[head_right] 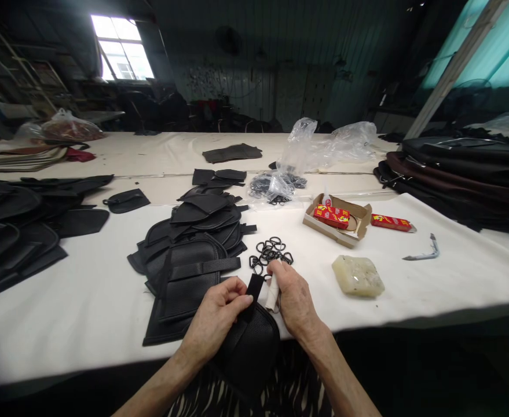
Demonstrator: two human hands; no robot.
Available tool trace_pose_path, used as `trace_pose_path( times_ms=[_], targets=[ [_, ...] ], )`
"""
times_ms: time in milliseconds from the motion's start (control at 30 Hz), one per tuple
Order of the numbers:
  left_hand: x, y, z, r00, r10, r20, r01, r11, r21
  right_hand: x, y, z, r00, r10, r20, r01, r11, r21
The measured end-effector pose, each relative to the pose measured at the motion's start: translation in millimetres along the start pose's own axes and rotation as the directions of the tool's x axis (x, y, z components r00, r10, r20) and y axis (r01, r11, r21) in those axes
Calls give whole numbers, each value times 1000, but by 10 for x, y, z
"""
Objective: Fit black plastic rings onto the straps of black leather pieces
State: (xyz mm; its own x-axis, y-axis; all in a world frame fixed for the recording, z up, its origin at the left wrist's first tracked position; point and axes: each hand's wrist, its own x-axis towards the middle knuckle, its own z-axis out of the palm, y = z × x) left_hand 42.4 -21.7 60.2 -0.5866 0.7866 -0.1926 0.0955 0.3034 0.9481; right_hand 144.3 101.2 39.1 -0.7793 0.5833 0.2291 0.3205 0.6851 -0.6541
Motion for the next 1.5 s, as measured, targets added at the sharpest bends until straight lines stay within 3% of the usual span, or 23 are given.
trace_pose_path(
  times_ms=[167,367,533,733,1033,1300,1500],
  targets=[
    [13,-20,29,999,41,-23,-38,993,112,-100,27,24,994,17,-106,-8,996,86],
    [41,-7,54,998,53,-31,-47,983,175,-143,-113,-42,979,-39,-201,64,991,117],
    [56,-37,37,998,69,-10,-66,986,153,-155,-187,-58,948,-274,-161,254,958,-135],
    [28,-64,30,991,125,-46,-120,987,105,-171,-184,-42,833,-535,-139,436,791,-429],
    [-46,-86,47,975,205,-89,-196,976,99,-106,-198,-90,809,-580,-92,475,738,-479],
    [-55,-102,56,973,215,-79,-204,971,125,-126,-181,-84,725,-689,-14,557,599,-575],
    [-44,-128,66,974,220,-60,-211,969,130,-106,-190,-125,681,-731,31,617,551,-562]
  ],
)
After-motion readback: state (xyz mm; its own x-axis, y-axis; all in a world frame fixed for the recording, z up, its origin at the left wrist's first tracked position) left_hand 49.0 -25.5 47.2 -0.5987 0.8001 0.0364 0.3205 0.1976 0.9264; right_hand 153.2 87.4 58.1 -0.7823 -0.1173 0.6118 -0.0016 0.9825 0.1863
